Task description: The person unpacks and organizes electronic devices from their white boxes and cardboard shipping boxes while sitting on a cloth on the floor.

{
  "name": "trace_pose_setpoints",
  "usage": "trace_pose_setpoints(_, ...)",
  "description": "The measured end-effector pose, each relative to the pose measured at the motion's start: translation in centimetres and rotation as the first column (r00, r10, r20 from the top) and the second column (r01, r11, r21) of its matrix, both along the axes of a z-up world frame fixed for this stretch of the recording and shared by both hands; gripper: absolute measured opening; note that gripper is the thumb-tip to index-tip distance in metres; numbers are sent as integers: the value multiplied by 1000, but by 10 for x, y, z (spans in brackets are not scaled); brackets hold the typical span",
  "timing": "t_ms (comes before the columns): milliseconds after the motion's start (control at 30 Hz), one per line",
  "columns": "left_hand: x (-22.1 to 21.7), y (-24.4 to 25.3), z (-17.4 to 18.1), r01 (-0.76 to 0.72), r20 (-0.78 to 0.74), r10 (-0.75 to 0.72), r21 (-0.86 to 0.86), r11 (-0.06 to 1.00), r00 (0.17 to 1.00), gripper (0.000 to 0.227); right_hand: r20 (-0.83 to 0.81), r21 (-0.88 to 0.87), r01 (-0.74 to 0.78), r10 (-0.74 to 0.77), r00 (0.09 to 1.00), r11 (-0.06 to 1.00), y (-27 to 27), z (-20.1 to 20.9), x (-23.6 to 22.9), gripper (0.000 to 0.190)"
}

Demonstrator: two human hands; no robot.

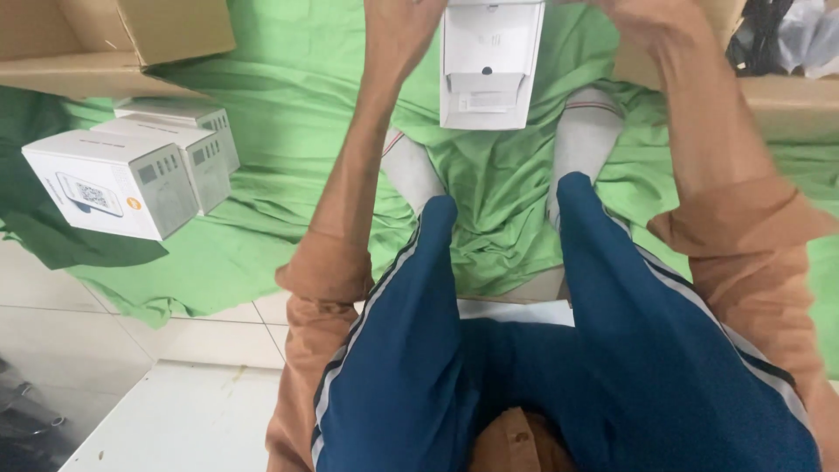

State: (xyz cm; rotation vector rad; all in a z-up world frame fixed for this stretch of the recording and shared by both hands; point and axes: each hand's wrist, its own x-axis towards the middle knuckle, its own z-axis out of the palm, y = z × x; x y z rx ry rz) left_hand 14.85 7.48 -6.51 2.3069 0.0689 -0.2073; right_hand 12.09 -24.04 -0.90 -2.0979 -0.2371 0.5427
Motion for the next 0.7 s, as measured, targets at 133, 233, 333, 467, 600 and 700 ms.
trace_pose_setpoints(133, -49, -24, 91, -3, 69, 33, -401, 916, 997, 40, -7, 88, -51, 52, 999, 995, -2, 19, -1, 67)
trace_pose_setpoints(233, -77, -28, 92, -2, 61, 24, -346, 938, 998, 51, 94, 81, -58, 50, 994, 995, 2, 30, -16, 77)
trace_pose_setpoints(333, -100, -32, 67, 3, 78, 15, -231, 973, 997, 49, 285, -22, -86, 89, 954, 996, 4, 22, -36, 82)
trace_pose_setpoints(467, -104, -38, 84, 64, 236, 29, -376, 925, 971, 50, 539, 87, -191, 115, 834, 978, 12, 9, -41, 81)
trace_pose_setpoints(600, -109, -36, 74, 61, 205, 7, -326, 943, 979, 46, 478, 111, -149, 79, 875, 983, 15, 0, -49, 75)
trace_pose_setpoints(700, -113, -37, 70, 78, 243, -32, -181, 980, 970, 53, 473, 97, -126, 65, 878, 987, 14, 2, -54, 78)
